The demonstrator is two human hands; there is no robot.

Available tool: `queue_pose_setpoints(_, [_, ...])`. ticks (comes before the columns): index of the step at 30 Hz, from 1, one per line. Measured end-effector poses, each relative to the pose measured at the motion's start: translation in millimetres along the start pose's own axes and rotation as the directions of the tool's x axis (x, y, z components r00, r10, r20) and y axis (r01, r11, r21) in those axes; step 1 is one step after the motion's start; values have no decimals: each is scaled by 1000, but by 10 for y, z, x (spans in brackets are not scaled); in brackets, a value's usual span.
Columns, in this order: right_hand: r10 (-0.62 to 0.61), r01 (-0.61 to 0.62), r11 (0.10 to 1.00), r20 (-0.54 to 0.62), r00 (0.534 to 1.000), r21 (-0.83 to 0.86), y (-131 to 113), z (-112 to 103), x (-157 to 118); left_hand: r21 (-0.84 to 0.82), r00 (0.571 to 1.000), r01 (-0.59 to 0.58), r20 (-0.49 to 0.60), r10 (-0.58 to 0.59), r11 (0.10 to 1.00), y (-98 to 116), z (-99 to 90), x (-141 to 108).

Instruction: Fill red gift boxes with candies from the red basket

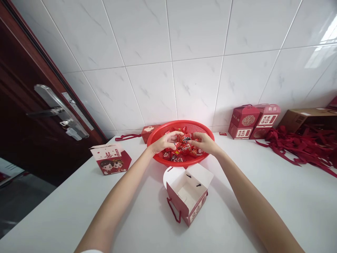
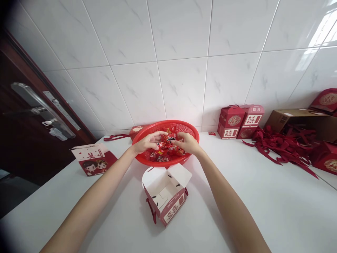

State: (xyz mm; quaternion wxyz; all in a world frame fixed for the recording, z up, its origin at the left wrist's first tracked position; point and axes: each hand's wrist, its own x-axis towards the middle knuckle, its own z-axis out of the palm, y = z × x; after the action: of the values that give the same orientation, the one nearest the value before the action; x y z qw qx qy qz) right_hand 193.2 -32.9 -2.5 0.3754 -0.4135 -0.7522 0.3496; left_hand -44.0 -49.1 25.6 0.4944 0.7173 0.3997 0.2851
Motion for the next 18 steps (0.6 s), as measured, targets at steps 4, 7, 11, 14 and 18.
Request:
queue_pose_setpoints(4, [13,0,980,-60,998,200,-18,1,2,4,1000,1,3,-1,1000,-31,7,10])
queue_pose_setpoints(7, [55,-3,948,-154,987,318,-59,-6,-2,36,999,-10,-33,11,999,-44,9,17])
queue_pose_setpoints(11, [149,-33,919,-271,951,392,-99,-18,-3,84,999,11,-52,-6,996,-59,20,45])
queue_pose_setpoints(14, [180,-50,909,-283,942,413,-114,-22,-9,204,995,82,-75,-68,975,-84,36,81])
queue_pose_setpoints(18, [200,-84,892,-222,954,444,-109,-9,-12,444,987,157,-50,-151,882,-112,52,114])
